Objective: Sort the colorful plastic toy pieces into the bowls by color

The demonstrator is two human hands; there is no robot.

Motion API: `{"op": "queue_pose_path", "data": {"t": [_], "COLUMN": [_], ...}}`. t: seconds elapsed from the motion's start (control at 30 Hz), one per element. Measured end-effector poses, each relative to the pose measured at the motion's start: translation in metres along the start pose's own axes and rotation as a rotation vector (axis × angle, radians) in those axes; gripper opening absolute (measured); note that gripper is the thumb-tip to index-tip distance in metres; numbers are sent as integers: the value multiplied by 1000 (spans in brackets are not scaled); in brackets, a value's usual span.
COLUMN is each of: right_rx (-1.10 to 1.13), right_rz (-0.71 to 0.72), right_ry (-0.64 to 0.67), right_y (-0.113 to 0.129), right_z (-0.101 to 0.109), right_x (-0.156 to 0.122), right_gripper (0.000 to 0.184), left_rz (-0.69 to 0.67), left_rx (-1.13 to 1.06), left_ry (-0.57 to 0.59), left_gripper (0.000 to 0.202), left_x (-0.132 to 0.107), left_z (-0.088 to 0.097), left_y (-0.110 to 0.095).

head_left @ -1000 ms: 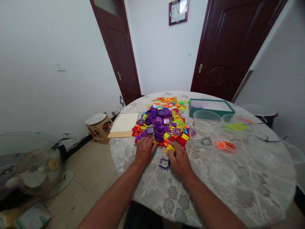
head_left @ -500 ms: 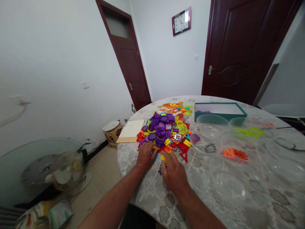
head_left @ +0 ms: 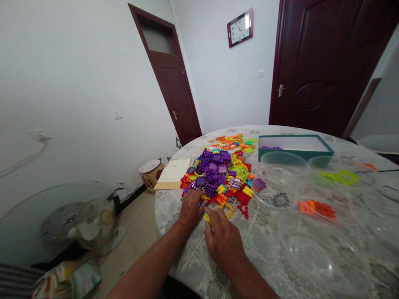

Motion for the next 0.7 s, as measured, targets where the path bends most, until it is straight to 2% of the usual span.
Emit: {"op": "queue_pose_path", "data": {"t": [0.27, 0.47, 0.7], "right_rx": [-42, -28, -41], "right_rz": [4, -7, -21], "right_ry": [-12, -30, -43], "right_y": [-11, -15, -26], "right_z": [5, 10, 9], "right_x": [4, 7, 7], "right_gripper": [40, 31, 25], "left_rz": [-3, 1, 35], "left_rx": [-20, -44, -53], "left_ry": [-13, -73, -138], "left_gripper": [17, 15, 22], "left_x": [-1, -3, -5], "left_z": [-1, 0, -4], "left_y": [0, 3, 9]}}
Point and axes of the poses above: each hand's wrist, its own x-axis towards the middle knuckle, its own z-axis out of the back of the hand, y = z × x, the point moved 4 cm from there along x, towards the middle knuckle, and after that the axes turned 9 degrees about -y, right-handed, at the moved point
